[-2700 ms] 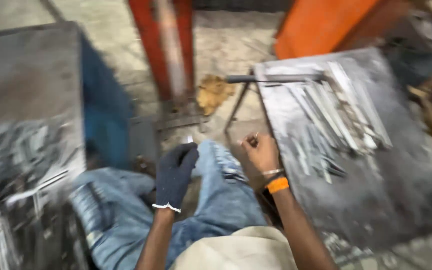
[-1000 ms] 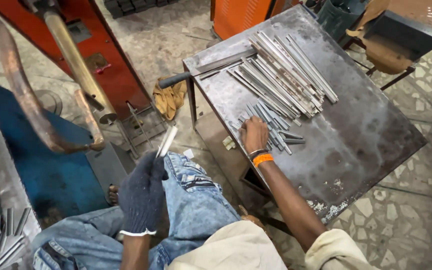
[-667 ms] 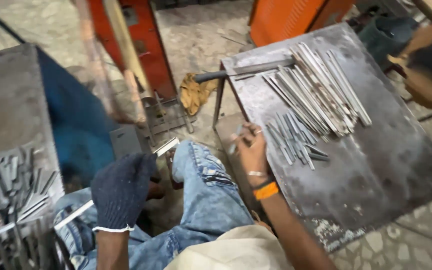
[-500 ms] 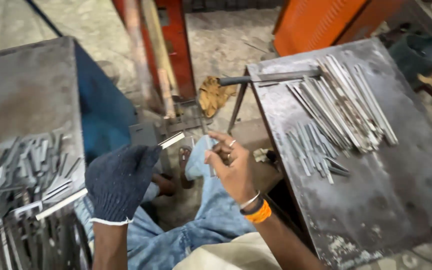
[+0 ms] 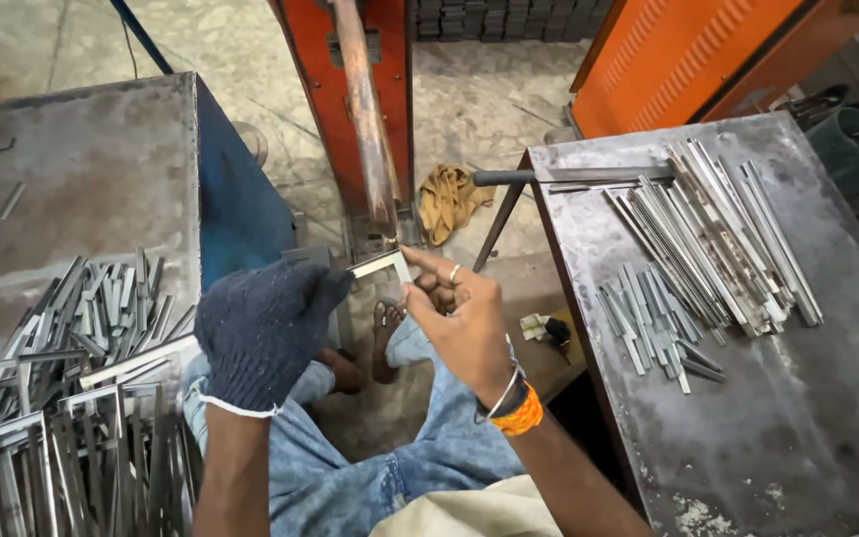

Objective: Assembling and spot welding small rectangular metal frames from pre-cut metal strips.

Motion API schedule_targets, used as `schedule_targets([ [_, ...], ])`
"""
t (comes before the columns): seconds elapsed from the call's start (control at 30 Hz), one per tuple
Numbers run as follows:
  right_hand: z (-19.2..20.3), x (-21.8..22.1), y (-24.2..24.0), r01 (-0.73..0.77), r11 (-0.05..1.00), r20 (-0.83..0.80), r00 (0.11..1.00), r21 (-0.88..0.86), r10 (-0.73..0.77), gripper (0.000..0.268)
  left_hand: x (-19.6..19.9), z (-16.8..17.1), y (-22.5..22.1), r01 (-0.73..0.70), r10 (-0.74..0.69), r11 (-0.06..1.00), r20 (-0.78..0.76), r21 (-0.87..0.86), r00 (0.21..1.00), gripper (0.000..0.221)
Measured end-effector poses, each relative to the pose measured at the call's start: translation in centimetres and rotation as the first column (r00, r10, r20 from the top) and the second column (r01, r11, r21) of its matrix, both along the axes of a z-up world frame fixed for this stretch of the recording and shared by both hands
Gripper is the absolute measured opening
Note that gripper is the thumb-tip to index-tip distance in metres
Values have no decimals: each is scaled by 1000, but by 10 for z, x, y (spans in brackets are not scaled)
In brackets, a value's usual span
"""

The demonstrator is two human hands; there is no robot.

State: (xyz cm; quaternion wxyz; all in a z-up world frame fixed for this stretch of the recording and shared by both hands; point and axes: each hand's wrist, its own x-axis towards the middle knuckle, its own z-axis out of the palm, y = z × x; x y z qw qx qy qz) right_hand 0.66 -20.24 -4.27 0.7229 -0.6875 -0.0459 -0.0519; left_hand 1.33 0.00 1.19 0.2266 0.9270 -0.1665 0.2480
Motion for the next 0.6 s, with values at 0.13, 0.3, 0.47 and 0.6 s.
schedule_targets([
  [0.13,3,7,0,-5,1000,6,1000,-8,5,42,5,1,1,11,-11,1000,12,15,1000,21],
  [0.3,8,16,0,2,996,0,1000,-89,-2,39,11,2,1,-7,7,1000,-25,-2,1000,22],
  [0.47,14,18,2,6,997,-26,1000,-74,-8,39,14,-5,5,-12,12,1000,-28,-7,1000,24],
  [0.6,19,16,1,13,993,-19,1000,-119,-16,39,15,-4,4,0,0,1000,-37,-1,999,25],
])
